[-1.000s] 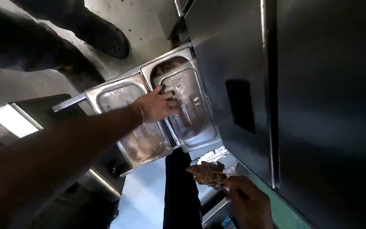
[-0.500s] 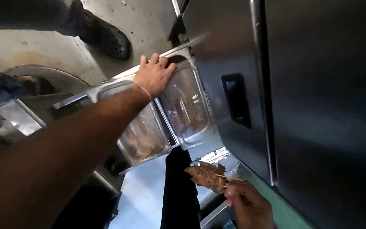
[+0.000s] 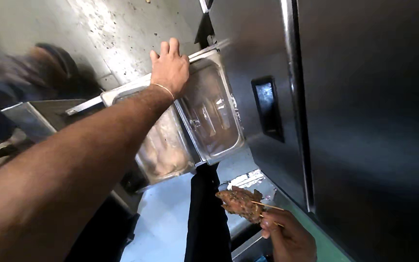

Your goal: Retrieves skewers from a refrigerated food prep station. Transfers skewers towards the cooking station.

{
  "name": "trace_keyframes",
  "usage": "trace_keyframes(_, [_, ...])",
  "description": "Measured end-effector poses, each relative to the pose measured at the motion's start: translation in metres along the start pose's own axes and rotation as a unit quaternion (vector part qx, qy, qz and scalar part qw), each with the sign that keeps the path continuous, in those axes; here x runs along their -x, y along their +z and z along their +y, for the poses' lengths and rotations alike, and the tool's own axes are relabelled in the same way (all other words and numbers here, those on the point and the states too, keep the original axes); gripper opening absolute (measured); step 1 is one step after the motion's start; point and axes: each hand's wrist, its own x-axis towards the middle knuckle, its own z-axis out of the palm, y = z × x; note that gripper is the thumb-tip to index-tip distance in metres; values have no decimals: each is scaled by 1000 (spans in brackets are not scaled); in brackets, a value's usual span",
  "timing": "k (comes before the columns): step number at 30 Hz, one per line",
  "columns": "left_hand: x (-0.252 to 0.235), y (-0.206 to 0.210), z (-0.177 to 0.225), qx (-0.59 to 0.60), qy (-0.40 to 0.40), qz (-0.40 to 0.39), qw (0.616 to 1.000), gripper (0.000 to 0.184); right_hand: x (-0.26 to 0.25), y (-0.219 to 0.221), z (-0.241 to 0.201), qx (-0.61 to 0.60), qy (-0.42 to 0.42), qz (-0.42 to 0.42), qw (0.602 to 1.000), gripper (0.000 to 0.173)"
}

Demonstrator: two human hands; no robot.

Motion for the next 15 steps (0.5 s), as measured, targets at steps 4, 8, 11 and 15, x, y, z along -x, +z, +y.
trace_keyframes(4, [6,7,-7,-12,21,36,999,30,0,-4,-7,8,2,-3,1000,6])
trace_keyframes(8, [-1,2,-5,-7,-23,52,998,33,8,-9,-27,19,-8,-3,1000,7])
trace_keyframes(11, [11,-19,-10,51,-51,47,996,46,18,-9,-48,-8,-29,6,1000,8])
trace_keyframes(15, [103,-59,-9,338,-100,-6,936,54,36,-18,-103,-28,-95,27,995,6])
